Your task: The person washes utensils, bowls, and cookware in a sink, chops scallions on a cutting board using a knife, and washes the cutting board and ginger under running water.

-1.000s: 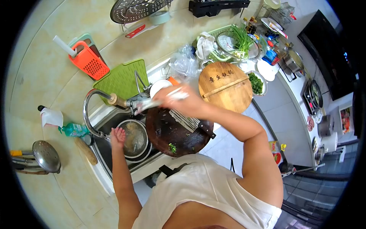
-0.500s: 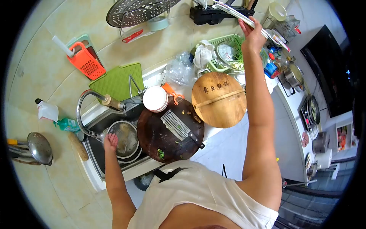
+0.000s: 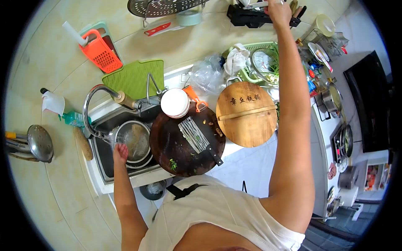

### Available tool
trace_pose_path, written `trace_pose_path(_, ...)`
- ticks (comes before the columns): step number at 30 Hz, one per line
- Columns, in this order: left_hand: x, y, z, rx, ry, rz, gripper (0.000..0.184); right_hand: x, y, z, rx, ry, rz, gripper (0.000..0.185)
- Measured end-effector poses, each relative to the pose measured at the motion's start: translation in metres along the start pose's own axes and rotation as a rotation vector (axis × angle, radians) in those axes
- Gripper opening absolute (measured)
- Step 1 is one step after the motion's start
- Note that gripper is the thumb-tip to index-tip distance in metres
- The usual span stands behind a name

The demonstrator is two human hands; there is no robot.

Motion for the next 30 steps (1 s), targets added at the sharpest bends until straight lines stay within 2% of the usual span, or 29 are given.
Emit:
trace_pose_path(1,0.001,0.002,-0.003,0.015,-0.009,0.000,0.036,0.004,0.009,-0.002,-0.035,0.058,-0.123,0.021)
trace_pose_path(3,0.004,0.006,-0.006,0.047,-0.019,-0.008,0.034,0.016,0.024,-0.005,-0.038,-0.085,-0.236,0.020)
trace_pose_path(5,0.009,0.008,-0.008,0.077,-0.024,-0.025,0.033,0.021,0.036,-0.007,0.049,0.058,-0.095,0.022)
trace_pose_path(8,0.018,0.006,-0.006,-0.029,-0.027,-0.002,0.034,0.018,0.046,-0.010,0.128,0.259,0.090,0.026)
trace_pose_path(9,0.020,0.007,-0.003,-0.047,-0.022,-0.005,0.035,0.007,0.052,0.004,0.141,0.215,0.060,0.028)
trace_pose_path(11,0.023,0.015,-0.004,-0.022,-0.062,0.027,0.039,-0.014,0.072,0.061,0.186,-0.046,-0.187,0.032)
trace_pose_path(13,0.020,-0.001,0.012,-0.066,0.007,0.042,0.041,-0.047,0.094,0.119,0.219,-0.148,-0.310,0.035)
trace_pose_path(14,0.019,-0.010,0.020,-0.050,-0.004,0.080,0.040,-0.047,0.083,0.102,0.215,0.500,0.058,0.041)
trace_pose_path(15,0.016,-0.018,0.029,-0.078,-0.014,0.069,0.038,-0.052,0.088,0.102,0.248,0.736,0.220,0.042)
trace_pose_path(18,0.014,-0.021,0.038,-0.118,0.002,0.088,0.031,-0.069,0.106,0.121,0.412,1.157,0.490,0.047)
trace_pose_path(19,0.012,-0.019,0.038,-0.109,0.045,0.100,0.029,-0.070,0.108,0.125,0.395,1.118,0.483,0.047)
trace_pose_path(22,0.015,-0.005,0.020,-0.181,0.396,0.215,0.029,-0.072,0.111,0.132,0.311,1.030,0.495,0.047)
trace_pose_path(25,0.023,-0.001,0.011,-0.418,1.241,0.472,0.034,-0.075,0.111,0.153,0.213,1.237,0.584,0.050)
trace_pose_path(26,0.030,-0.006,0.013,-0.418,1.383,0.410,0.039,-0.078,0.112,0.160,0.310,1.148,0.605,0.054)
trace_pose_path(29,0.060,0.006,0.008,-0.370,1.633,0.355,0.041,-0.059,0.097,0.165,0.279,1.081,0.485,0.058)
trace_pose_path(30,0.064,0.005,0.009,-0.353,1.681,0.314,0.041,-0.061,0.096,0.168,0.258,0.934,0.436,0.059)
Point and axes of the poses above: each hand's wrist, its own y-axis towards the middle knuckle, its own z-axis out of the palm, x = y × z, the point moved 5 cm from there along y, towards the middle knuckle, and after that the axes turned 10 degrees about -z, right-handed, at the moved point
